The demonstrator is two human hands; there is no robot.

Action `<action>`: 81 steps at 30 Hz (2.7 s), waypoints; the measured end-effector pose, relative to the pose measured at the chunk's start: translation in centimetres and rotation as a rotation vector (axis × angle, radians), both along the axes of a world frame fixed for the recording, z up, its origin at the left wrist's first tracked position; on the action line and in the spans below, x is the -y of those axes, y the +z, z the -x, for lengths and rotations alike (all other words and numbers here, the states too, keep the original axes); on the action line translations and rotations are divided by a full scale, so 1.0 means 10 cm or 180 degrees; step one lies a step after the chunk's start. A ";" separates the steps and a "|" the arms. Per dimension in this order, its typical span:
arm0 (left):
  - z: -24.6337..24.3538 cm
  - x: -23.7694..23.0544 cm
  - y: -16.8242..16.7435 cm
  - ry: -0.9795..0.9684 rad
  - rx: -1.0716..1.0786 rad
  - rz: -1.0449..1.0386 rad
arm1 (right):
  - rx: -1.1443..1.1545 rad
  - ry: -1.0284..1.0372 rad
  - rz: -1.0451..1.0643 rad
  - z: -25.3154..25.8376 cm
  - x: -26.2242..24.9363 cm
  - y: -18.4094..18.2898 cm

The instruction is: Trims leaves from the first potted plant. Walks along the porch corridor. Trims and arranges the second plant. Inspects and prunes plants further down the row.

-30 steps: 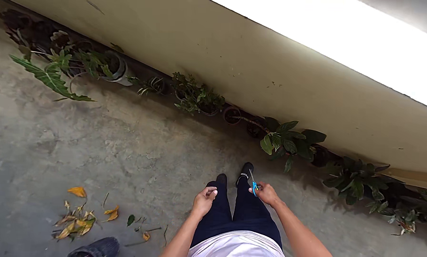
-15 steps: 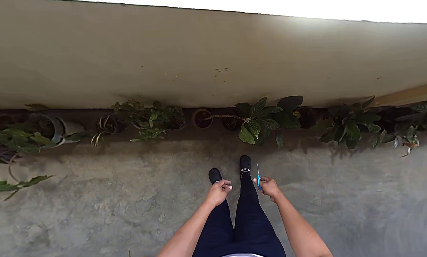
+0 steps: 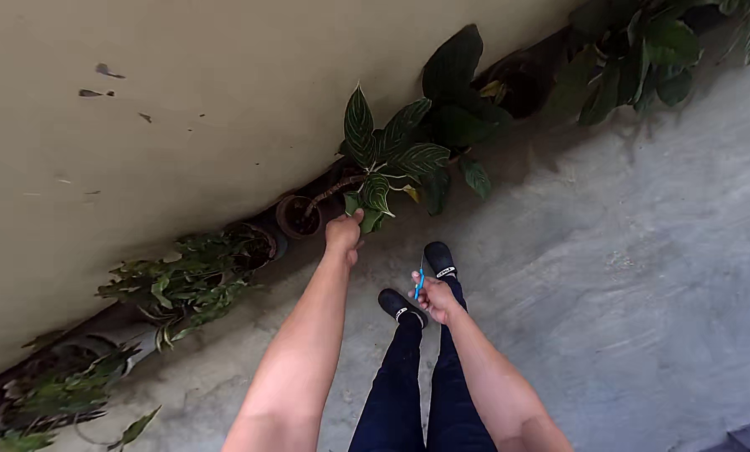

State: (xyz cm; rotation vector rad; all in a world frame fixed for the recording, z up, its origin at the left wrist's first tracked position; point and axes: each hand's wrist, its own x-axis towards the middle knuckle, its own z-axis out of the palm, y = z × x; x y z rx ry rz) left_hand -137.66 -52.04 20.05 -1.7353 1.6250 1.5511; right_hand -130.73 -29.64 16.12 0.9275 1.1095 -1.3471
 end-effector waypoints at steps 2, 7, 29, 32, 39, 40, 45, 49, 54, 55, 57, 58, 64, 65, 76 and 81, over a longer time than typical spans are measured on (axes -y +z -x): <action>-0.13 0.13 0.16 0.0035 -0.0095 0.0071 | 0.0100 -0.0236 0.0282 0.09 0.19 0.00; -0.51 0.54 0.43 0.0177 -0.0205 -0.0031 | 0.0152 -0.0380 0.0846 0.27 0.88 0.15; -2.62 1.18 0.43 0.0578 -0.0255 -0.0768 | 0.0032 -0.0573 0.0863 -0.53 2.19 0.13; -2.78 1.22 0.38 0.0638 -0.0291 -0.0776 | -0.0046 -0.0523 0.0801 -0.67 2.30 0.16; -2.98 1.30 0.33 0.0639 -0.0202 -0.0826 | 0.0015 -0.1008 0.0801 -0.94 2.33 0.11; -3.01 1.32 0.32 0.0633 -0.0201 -0.0824 | 0.0042 -0.1101 0.0787 -0.97 2.32 0.11; -3.16 1.37 0.28 0.0600 -0.0111 -0.0750 | 0.0092 -0.1154 0.0723 -1.11 2.21 0.09; -3.30 1.37 0.26 0.0544 0.0004 -0.0738 | 0.0107 -0.0769 0.0906 -1.22 1.99 0.00; -3.31 1.26 0.24 0.0426 -0.0089 -0.0888 | 0.0108 -0.0734 0.1076 -1.28 1.94 -0.07; -3.30 1.23 0.22 0.0412 -0.0095 -0.0910 | 0.0075 -0.0770 0.1075 -1.29 1.94 -0.10; -3.27 1.20 0.22 0.0389 -0.0127 -0.0933 | -0.0012 -0.0764 0.1111 -1.30 1.94 -0.15; -3.26 1.20 0.23 0.0382 -0.0163 -0.0934 | -0.0043 -0.0735 0.1121 -1.30 1.94 -0.16; -3.20 1.21 0.32 0.0268 -0.0319 -0.0996 | 0.0060 -0.0794 0.0949 -1.28 1.94 -0.14; -3.20 1.21 0.32 0.0245 -0.0309 -0.0998 | 0.0065 -0.0869 0.0911 -1.29 1.96 -0.14; -3.35 1.20 0.26 0.0222 -0.0221 -0.0921 | 0.0243 -0.1584 0.1306 -1.41 1.90 -0.19; -3.32 1.15 0.26 0.0159 -0.0205 -0.0968 | 0.0308 -0.1264 0.0893 -1.27 2.02 -0.04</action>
